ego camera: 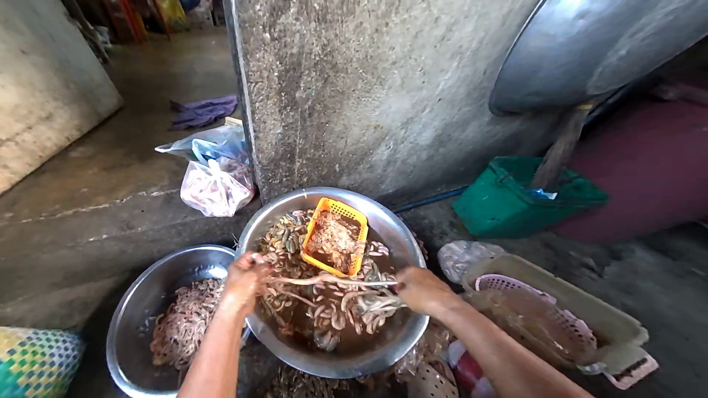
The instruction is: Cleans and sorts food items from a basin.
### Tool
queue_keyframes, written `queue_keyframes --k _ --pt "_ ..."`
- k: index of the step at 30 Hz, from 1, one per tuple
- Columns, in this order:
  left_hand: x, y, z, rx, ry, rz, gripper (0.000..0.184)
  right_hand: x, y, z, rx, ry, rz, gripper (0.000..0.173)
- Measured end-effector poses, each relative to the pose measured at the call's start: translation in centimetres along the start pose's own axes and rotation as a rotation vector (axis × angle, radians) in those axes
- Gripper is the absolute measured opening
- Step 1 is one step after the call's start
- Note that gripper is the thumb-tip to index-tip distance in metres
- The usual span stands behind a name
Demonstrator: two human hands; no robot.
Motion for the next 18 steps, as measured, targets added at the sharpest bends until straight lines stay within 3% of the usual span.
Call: queue_keyframes --k 5,8,10,12,15,17,18 --pt "0.8 4.5 1.5 -0.175 -0.106 0.276 0.018 -0.6 0.8 3.5 -0.011 -0.223 0.024 0.034" --pt "0.5 5.1 2.9 -0.3 -0.192 0.251 0.023 -1.2 1.3 3.7 -0.006 -0.227 -0.002 0.035" --pt "-0.7 3.8 4.2 -0.376 -0.264 0.071 0.025 -1.6 1.5 3.0 0.016 -0.15 -0.033 0.033" --pt "-2.2 1.6 6.2 -0.414 -0.319 -0.213 0.025 -2.2 2.0 1.9 0.032 -0.077 -0.037 0.029" --pt "-3.3 -2.4 8.7 -0.518 -0.386 -0.625 0.012 -3.7 3.3 -0.4 -0.026 -0.093 -0.097 0.03" --pt "-1.9 -5.9 8.1 -0.437 -0.317 -0.671 0.006 -4.2 4.0 -0.9 -0.058 -0.111 -0.1 0.026" --pt "-0.7 -7.5 6.9 -0.238 -0.245 -0.573 0.015 -4.4 4.1 -0.8 -0.068 -0.092 -0.089 0.024"
Point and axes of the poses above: each hand's wrist, its own x-axis towards the middle knuckle, its own y-axis out of the back of the hand, z = x × y, the point moved 1 cm from there along x, towards the middle knuckle, and after that the axes turned 11 degrees about y, right-handed, at the moved point
